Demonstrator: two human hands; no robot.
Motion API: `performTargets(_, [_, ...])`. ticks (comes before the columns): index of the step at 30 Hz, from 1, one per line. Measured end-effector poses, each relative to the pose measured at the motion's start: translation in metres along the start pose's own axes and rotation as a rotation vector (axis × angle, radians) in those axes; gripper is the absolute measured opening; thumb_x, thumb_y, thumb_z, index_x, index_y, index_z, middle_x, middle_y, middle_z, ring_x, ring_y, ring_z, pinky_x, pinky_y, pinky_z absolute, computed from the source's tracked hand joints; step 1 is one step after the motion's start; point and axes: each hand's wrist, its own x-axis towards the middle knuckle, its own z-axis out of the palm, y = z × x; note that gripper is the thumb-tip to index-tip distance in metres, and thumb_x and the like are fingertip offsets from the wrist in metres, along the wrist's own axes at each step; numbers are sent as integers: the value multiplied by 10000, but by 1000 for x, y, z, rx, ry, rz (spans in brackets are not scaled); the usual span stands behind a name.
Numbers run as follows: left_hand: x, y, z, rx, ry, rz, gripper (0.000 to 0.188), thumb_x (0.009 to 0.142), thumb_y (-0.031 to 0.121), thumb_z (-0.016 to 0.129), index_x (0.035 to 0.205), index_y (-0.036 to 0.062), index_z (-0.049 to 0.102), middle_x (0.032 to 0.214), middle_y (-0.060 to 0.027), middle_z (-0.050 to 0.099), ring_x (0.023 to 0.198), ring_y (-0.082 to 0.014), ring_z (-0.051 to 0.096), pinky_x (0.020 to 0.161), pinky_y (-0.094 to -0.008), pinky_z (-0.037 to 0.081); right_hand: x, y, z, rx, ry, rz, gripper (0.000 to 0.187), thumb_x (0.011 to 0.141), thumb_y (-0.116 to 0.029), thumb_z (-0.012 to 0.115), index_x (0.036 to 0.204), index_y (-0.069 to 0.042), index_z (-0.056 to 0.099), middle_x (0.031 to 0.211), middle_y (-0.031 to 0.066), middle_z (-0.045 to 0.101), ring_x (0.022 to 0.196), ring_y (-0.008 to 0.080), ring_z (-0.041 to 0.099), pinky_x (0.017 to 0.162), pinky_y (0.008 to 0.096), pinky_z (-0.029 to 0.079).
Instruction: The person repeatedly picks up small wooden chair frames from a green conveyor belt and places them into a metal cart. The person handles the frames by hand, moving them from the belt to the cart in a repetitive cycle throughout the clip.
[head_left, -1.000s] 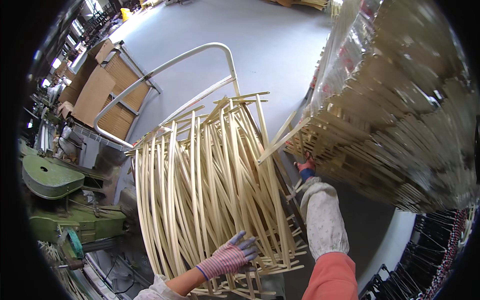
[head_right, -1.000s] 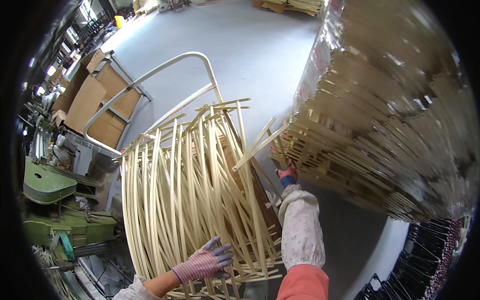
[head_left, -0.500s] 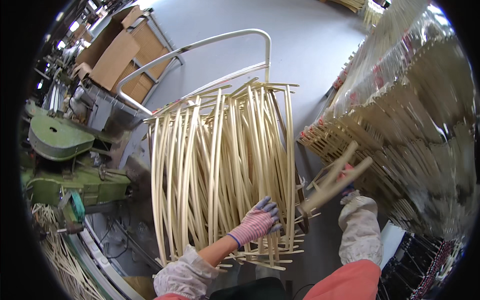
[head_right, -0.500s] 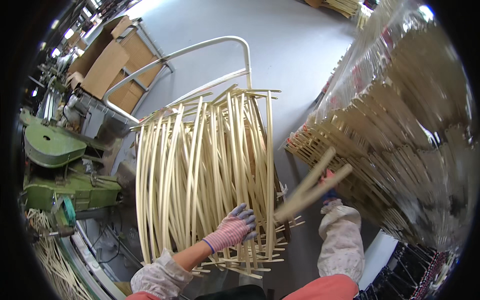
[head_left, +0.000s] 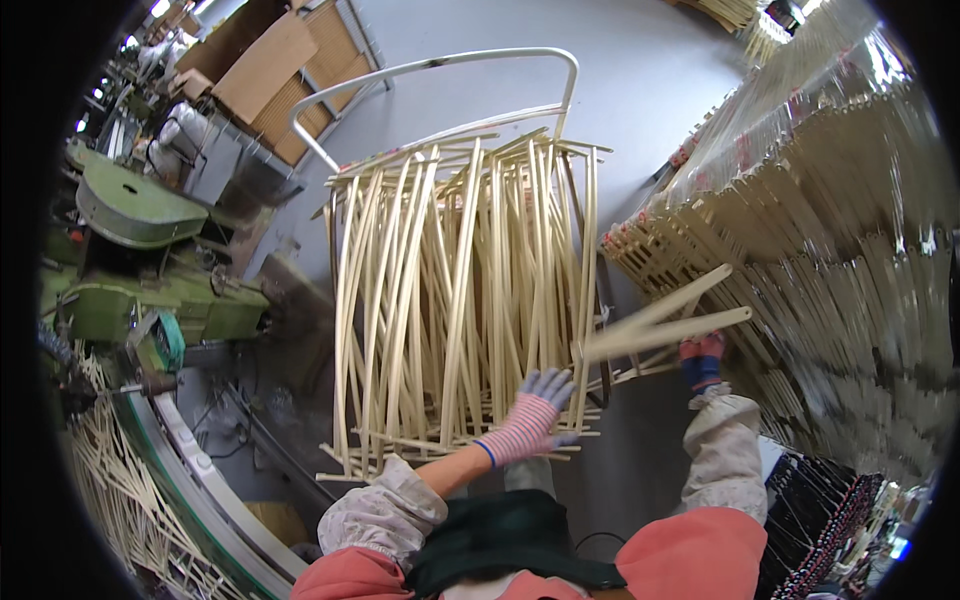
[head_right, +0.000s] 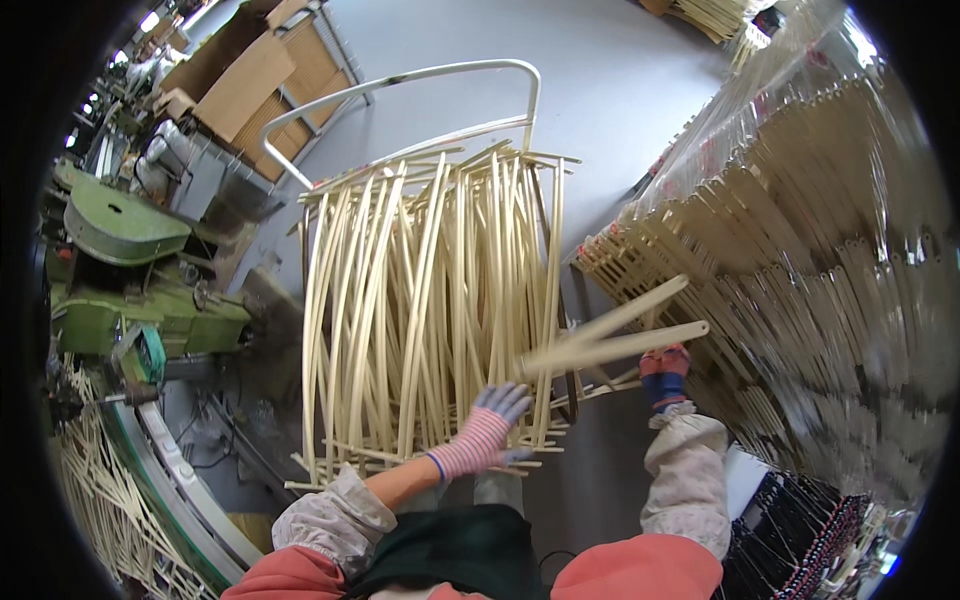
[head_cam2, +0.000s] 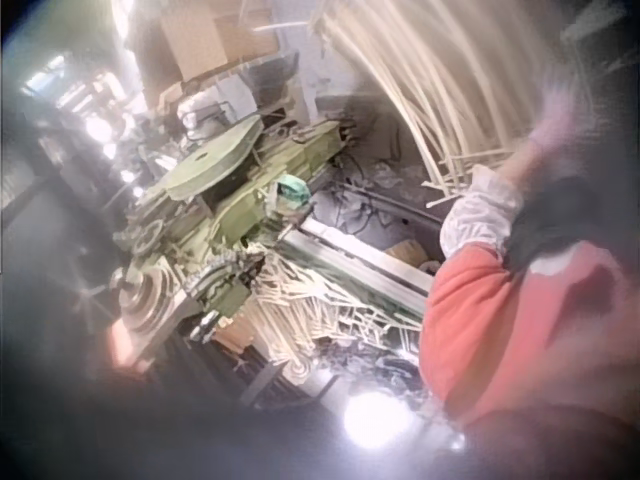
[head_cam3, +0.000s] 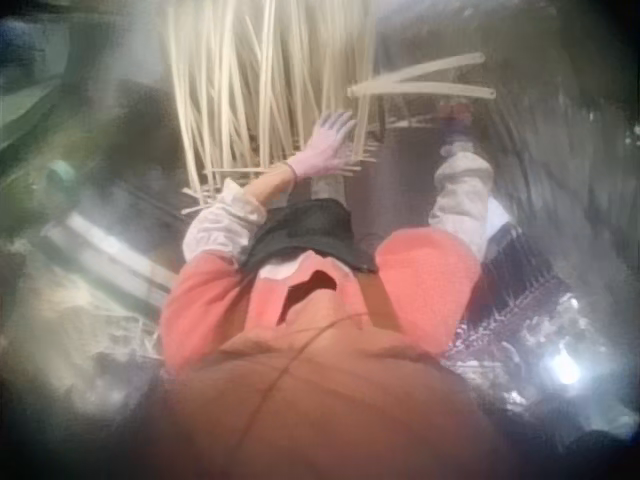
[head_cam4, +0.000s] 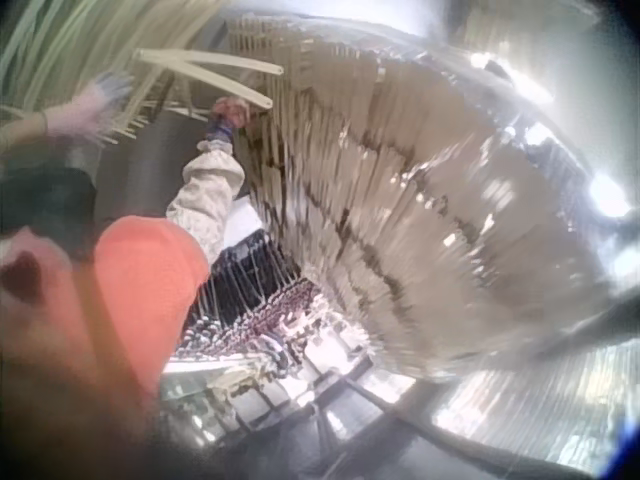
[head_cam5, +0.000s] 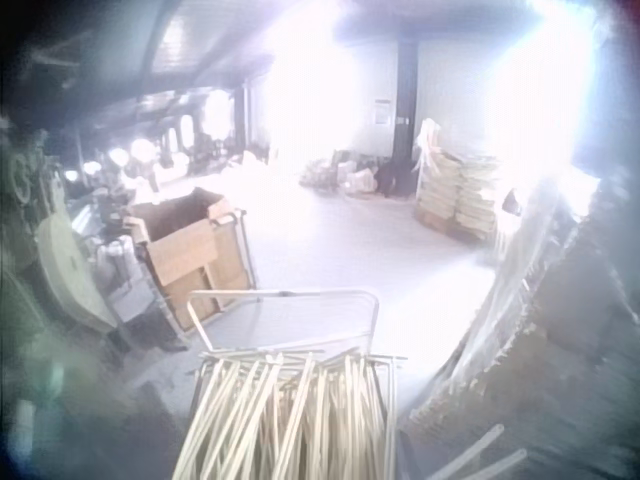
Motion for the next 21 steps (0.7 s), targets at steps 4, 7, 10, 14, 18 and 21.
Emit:
performTargets(4, [-19, 78, 20, -369, 174, -168, 1070, 634, 520, 671, 1347, -44, 106, 1376, -247, 168, 1276, -386, 188, 1058, -456, 126, 28, -112, -145, -458, -207, -83, 187, 681, -236, 541, 704, -50, 540, 748, 161, 607, 717, 318, 596, 691, 409, 472])
performTargets(7, [1, 134, 11, -647, 333, -314, 1076, 643, 455, 707, 1349, -41, 64, 1376, -246, 166, 1277, -375, 192, 1050, -432, 166, 43, -189, -213, -510, -221, -268, 216, 705, -247, 523, 751, -42, 577, 762, 168, 610, 747, 324, 598, 707, 412, 470])
performTargets(10, [22, 163, -27, -1035, 663, -117, 954, 700, 344, 698, 1347, -15, 96, 1296, -257, 316, 1137, -382, 404, 970, -384, 330, 71, -245, -224, -371, -434, -312, 206, 723, -215, 507, 781, -51, 617, 770, 165, 616, 761, 331, 599, 708, 414, 469])
performTargets(14, [41, 114, -80, -1619, 633, -364, 607, 812, 268, 585, 1248, -21, 276, 846, -143, 582, 543, -197, 584, 456, -297, 486, 137, -269, -167, -379, -675, -643, 202, 756, -167, 483, 791, -60, 650, 748, 165, 631, 717, 315, 616, 718, 384, 481])
performTargets(18, [76, 3, -103, -1286, 705, -637, 455, 817, 210, 580, 1153, -28, 389, 808, -133, 586, 466, -157, 519, 390, -295, 429, 206, -267, -33, -495, -725, -369, 184, 673, -191, 631, 831, -112, 682, 793, 158, 642, 762, 287, 632, 690, 372, 493])
performTargets(21, [97, -57, -107, -1118, 595, -708, 610, 812, 278, 593, 1267, -20, 316, 953, -183, 575, 656, -206, 595, 507, -302, 486, 225, -258, 56, -401, -590, -416, 247, 673, -256, 655, 884, -130, 672, 825, 159, 643, 758, 306, 627, 696, 391, 489])
